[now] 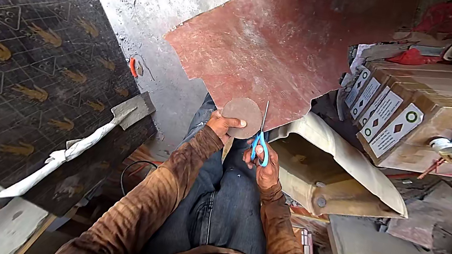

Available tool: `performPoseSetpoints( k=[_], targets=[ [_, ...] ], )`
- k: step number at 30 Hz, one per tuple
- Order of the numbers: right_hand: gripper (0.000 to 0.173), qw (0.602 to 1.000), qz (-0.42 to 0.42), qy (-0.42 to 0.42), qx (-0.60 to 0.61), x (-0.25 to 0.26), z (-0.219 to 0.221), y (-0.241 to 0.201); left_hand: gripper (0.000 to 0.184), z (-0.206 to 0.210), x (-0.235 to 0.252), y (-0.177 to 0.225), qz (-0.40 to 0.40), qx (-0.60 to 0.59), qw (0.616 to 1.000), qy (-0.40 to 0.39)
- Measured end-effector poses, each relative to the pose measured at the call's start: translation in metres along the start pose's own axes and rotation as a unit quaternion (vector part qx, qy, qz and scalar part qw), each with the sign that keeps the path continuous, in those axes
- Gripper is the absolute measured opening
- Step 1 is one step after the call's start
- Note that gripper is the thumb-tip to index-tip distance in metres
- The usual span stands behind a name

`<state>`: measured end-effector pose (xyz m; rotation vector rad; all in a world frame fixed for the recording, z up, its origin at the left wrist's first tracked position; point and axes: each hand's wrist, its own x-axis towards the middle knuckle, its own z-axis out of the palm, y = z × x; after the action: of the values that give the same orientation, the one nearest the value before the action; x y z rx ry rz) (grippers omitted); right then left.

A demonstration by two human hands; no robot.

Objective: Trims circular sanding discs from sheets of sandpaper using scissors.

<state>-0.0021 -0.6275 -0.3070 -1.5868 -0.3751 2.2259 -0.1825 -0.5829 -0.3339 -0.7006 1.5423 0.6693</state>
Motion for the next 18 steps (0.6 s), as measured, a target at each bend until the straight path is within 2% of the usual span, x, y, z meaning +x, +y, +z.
performPoseSetpoints(
  k=[3, 6, 11, 13, 15, 18],
  targets=[
    [0.053, 1.0, 0.001, -0.003, -0.005, 0.0, 0.002, -0.002, 0.049, -0.006, 0.001, -0.001, -0.003, -0.021, 1.0, -0.006],
    [0.039, 1.0, -0.008, 0.011, -0.009, -0.001, 0.008, -0.006, 0.048, -0.009, 0.002, 0.0, -0.006, -0.032, 0.999, -0.003],
    [0.029, 1.0, 0.014, 0.005, -0.023, 0.0, 0.006, -0.006, 0.046, -0.016, 0.006, 0.002, -0.022, -0.022, 1.0, -0.002],
    [0.031, 0.999, 0.021, -0.011, -0.029, 0.003, 0.003, -0.002, 0.046, -0.021, 0.007, 0.004, -0.037, -0.019, 0.999, -0.002],
    [0.043, 0.998, 0.04, -0.022, -0.041, 0.007, 0.003, -0.004, 0.046, -0.025, 0.006, 0.005, -0.045, -0.017, 0.999, -0.002],
    [0.046, 0.996, 0.073, -0.011, -0.057, 0.007, 0.014, -0.001, 0.048, -0.035, 0.005, 0.004, -0.045, -0.01, 0.999, -0.001]
  ],
)
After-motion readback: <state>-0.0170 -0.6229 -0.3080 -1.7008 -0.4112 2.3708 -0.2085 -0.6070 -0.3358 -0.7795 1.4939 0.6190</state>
